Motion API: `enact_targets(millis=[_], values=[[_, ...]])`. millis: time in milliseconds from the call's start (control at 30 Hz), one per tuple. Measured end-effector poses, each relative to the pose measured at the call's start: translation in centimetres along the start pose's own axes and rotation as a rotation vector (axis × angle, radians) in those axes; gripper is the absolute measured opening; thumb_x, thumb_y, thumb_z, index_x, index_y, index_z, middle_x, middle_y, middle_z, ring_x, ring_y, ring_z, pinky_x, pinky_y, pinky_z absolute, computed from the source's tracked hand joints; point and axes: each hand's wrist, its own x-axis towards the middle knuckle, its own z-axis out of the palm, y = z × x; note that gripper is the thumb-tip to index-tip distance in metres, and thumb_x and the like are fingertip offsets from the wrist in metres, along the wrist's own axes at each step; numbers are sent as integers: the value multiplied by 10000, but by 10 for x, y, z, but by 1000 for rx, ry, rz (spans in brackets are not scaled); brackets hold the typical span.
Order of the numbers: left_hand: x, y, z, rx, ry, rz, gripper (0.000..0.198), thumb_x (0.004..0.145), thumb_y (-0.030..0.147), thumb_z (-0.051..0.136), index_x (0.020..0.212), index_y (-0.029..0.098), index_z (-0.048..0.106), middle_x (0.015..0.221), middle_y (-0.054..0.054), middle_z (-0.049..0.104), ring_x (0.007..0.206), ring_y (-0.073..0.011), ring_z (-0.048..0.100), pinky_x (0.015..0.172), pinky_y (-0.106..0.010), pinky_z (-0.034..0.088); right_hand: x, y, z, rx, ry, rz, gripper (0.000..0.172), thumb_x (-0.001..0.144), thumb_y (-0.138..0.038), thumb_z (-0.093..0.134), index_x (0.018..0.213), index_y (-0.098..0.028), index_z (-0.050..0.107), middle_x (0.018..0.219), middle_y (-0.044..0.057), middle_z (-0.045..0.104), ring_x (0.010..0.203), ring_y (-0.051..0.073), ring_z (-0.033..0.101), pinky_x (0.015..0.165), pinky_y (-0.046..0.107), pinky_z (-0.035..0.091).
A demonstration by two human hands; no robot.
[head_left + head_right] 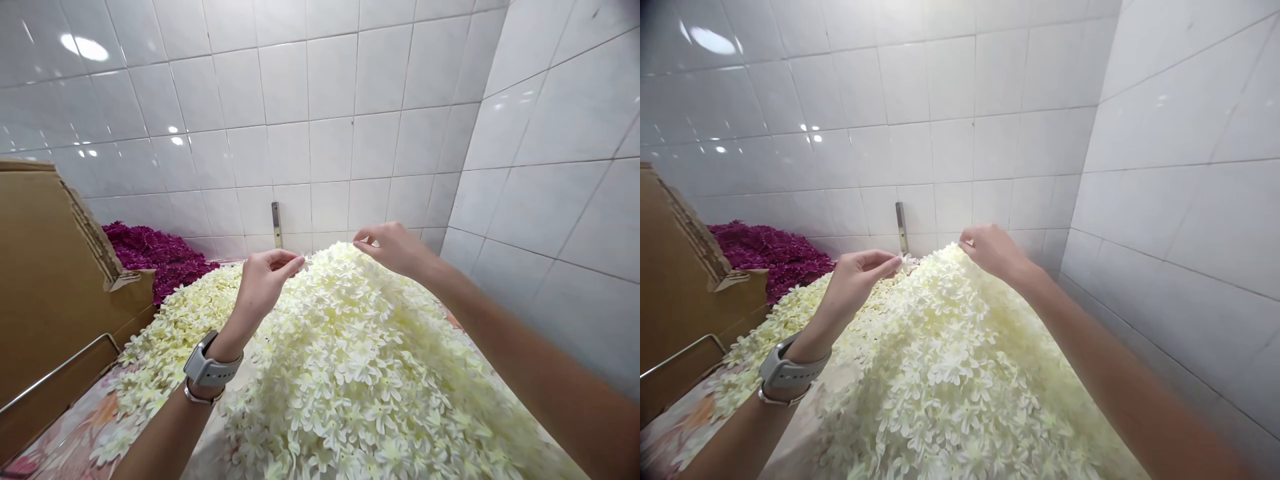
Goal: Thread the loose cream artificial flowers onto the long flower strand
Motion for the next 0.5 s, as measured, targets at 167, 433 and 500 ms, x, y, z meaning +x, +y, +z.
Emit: enact_targets(millis=[167,433,500], values=[[29,9,16,177,83,179,228,813,281,615,891,91,715,876,-109,741,784,-182,673,731,-294,520,-19,-8,-15,-94,162,-19,144,815,-228,554,742,-201,675,715,22,655,595,173,583,622,294,421],[56,8,24,371,-235,172,303,846,222,573,1128,147,653,1167,-114,665,1035,-224,634,863,-323,487,-64,-15,-45,-160,276,-231,209,839,-310,503,797,-191,670,701,41,662,520,150,566,538,285,417],[55,1,0,402,-151,138,300,858,205,541,1121,116,654,1156,-125,670,1049,-218,626,892,-312,469,-78,-6,-52,-158,320,-199,232,840,-378,519,838,-209,678,748,50,677,570,173,599,539,292,431]])
